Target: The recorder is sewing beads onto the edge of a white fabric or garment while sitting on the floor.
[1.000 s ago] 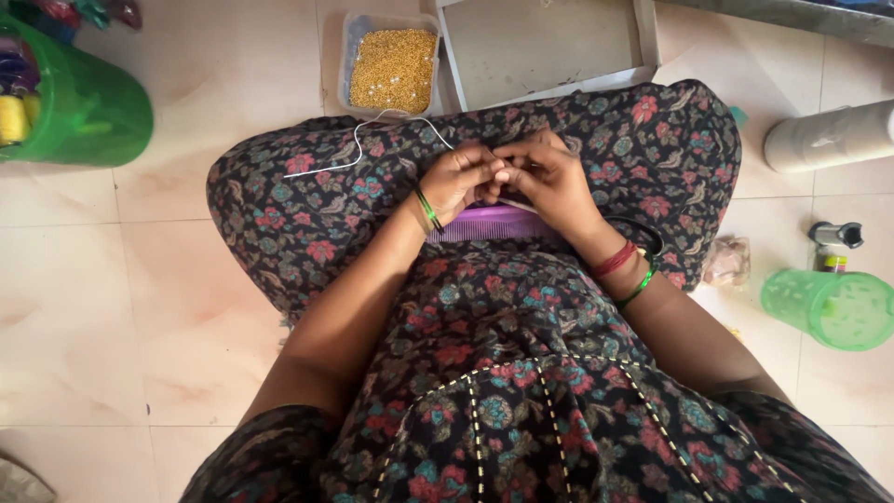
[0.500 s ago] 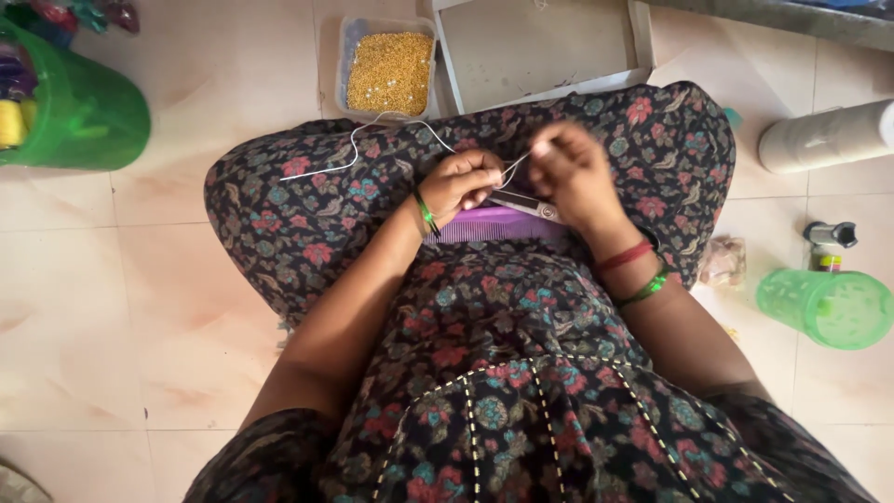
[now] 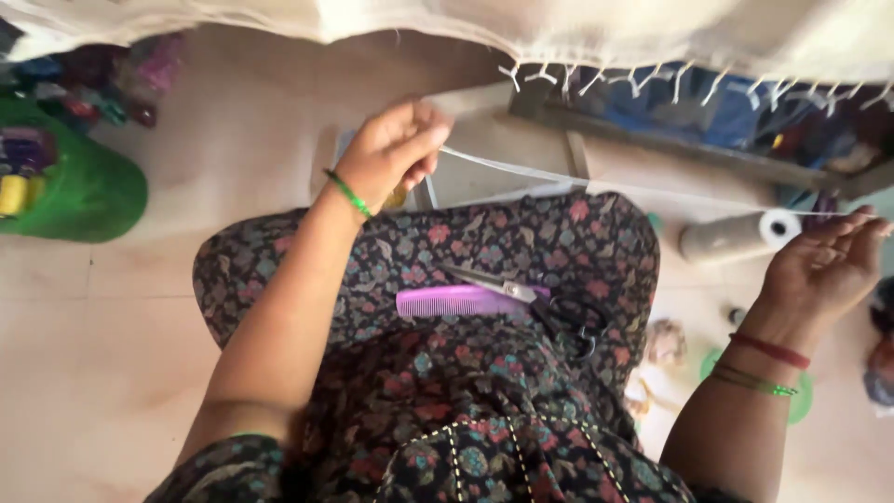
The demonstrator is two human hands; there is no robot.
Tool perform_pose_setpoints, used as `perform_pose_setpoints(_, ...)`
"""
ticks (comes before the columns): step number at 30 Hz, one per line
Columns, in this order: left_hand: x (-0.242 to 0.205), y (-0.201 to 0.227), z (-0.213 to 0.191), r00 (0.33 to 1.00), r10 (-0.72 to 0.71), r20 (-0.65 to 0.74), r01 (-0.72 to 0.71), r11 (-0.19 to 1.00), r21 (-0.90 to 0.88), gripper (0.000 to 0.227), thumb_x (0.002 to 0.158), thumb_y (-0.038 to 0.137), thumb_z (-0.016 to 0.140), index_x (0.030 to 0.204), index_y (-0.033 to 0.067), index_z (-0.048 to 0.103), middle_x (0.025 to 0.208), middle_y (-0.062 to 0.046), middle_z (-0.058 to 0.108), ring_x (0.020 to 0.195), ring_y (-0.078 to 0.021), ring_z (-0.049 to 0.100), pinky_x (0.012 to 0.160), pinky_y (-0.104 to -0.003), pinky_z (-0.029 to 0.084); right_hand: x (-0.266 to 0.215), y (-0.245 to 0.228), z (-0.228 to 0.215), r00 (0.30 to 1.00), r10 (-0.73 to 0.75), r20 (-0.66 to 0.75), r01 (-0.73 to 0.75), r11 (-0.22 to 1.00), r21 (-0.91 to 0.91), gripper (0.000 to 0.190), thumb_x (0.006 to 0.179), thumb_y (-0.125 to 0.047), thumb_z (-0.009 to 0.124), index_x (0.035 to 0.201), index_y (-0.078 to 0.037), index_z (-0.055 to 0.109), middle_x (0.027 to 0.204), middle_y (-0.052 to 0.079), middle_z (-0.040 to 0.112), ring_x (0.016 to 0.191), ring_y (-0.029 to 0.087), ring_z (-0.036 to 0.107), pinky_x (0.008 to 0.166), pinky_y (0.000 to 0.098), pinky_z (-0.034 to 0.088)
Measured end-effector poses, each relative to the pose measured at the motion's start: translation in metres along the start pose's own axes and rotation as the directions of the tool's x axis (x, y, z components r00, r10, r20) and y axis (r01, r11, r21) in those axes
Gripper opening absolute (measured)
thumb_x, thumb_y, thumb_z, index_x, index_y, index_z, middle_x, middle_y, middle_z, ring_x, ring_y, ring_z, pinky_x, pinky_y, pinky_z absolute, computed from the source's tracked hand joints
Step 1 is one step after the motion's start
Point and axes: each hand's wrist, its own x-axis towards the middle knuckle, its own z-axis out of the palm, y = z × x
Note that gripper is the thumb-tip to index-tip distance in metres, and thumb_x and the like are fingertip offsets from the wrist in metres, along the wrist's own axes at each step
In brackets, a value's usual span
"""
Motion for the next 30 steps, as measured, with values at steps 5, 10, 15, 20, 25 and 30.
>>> perform_pose_setpoints(5, 0.013, 0.075, 0.048, 0.972, 0.225, -0.060, -0.233, 0.945, -0.231, 0.022, 0.094, 0.025, 0.074, 0.112, 0.0141, 0.067, 0.065, 0.005, 0.055, 0.050, -0.0029, 0.046, 0.042, -0.020, 0.032, -0.035, 0.081, 0.084, 0.876, 0.339, 0.343, -0.254, 0.929, -0.268, 0.008, 0.112, -0.002, 0.065, 0.110, -0.009, 0.062, 0.097, -0.001, 0.063, 0.078, 0.005, 0.058, 0.056, 0.0123, 0.043)
perform_pose_setpoints(10, 0.015, 0.063, 0.055, 0.973, 0.186, -0.135, -0.216, 0.943, -0.253, 0.016, 0.092, 0.020, 0.078, 0.095, 0.0068, 0.069, 0.063, 0.006, 0.053, 0.049, -0.0033, 0.045, 0.041, -0.021, 0.029, -0.128, 0.168, 0.211, 0.829, 0.512, 0.225, -0.390, 0.817, -0.424, 0.012, 0.102, -0.001, 0.064, 0.113, -0.004, 0.067, 0.097, 0.004, 0.067, 0.081, 0.012, 0.064, 0.071, 0.0237, 0.053)
perform_pose_setpoints(15, -0.007, 0.066, 0.058, 0.962, 0.194, -0.194, -0.237, 0.944, -0.229, 0.016, 0.092, 0.018, 0.078, 0.088, 0.0076, 0.067, 0.063, 0.007, 0.053, 0.049, -0.0030, 0.045, 0.041, -0.021, 0.030, -0.174, 0.211, 0.270, 0.699, 0.618, 0.359, -0.406, 0.757, -0.512, 0.017, 0.099, 0.004, 0.066, 0.115, -0.002, 0.070, 0.096, 0.005, 0.069, 0.083, 0.015, 0.065, 0.070, 0.0286, 0.051)
perform_pose_setpoints(20, -0.011, 0.071, 0.055, 0.930, 0.282, -0.236, -0.313, 0.944, -0.107, 0.014, 0.093, 0.016, 0.077, 0.090, 0.0077, 0.066, 0.066, 0.006, 0.058, 0.053, -0.0015, 0.046, 0.045, -0.020, 0.032, -0.191, 0.224, 0.292, 0.632, 0.585, 0.509, -0.301, 0.790, -0.534, 0.008, 0.101, 0.006, 0.070, 0.107, 0.001, 0.072, 0.098, 0.009, 0.071, 0.083, 0.018, 0.065, 0.072, 0.0324, 0.053)
perform_pose_setpoints(25, -0.015, 0.076, 0.054, 0.939, 0.290, -0.185, -0.312, 0.945, -0.102, 0.012, 0.094, 0.015, 0.076, 0.093, 0.0060, 0.068, 0.069, 0.005, 0.061, 0.055, -0.0018, 0.048, 0.046, -0.020, 0.033, -0.214, 0.209, 0.312, 0.673, 0.530, 0.516, -0.222, 0.810, -0.542, 0.014, 0.095, 0.008, 0.070, 0.107, 0.000, 0.071, 0.103, 0.009, 0.073, 0.087, 0.017, 0.068, 0.071, 0.0322, 0.055)
perform_pose_setpoints(30, -0.022, 0.079, 0.056, 0.944, 0.297, -0.144, -0.314, 0.942, -0.118, 0.011, 0.095, 0.014, 0.074, 0.095, 0.0054, 0.069, 0.071, 0.003, 0.064, 0.056, -0.0027, 0.050, 0.047, -0.020, 0.034, -0.219, 0.205, 0.310, 0.675, 0.474, 0.565, -0.127, 0.829, -0.544, 0.014, 0.096, 0.011, 0.070, 0.106, 0.002, 0.070, 0.105, 0.010, 0.073, 0.089, 0.018, 0.068, 0.073, 0.0321, 0.055)
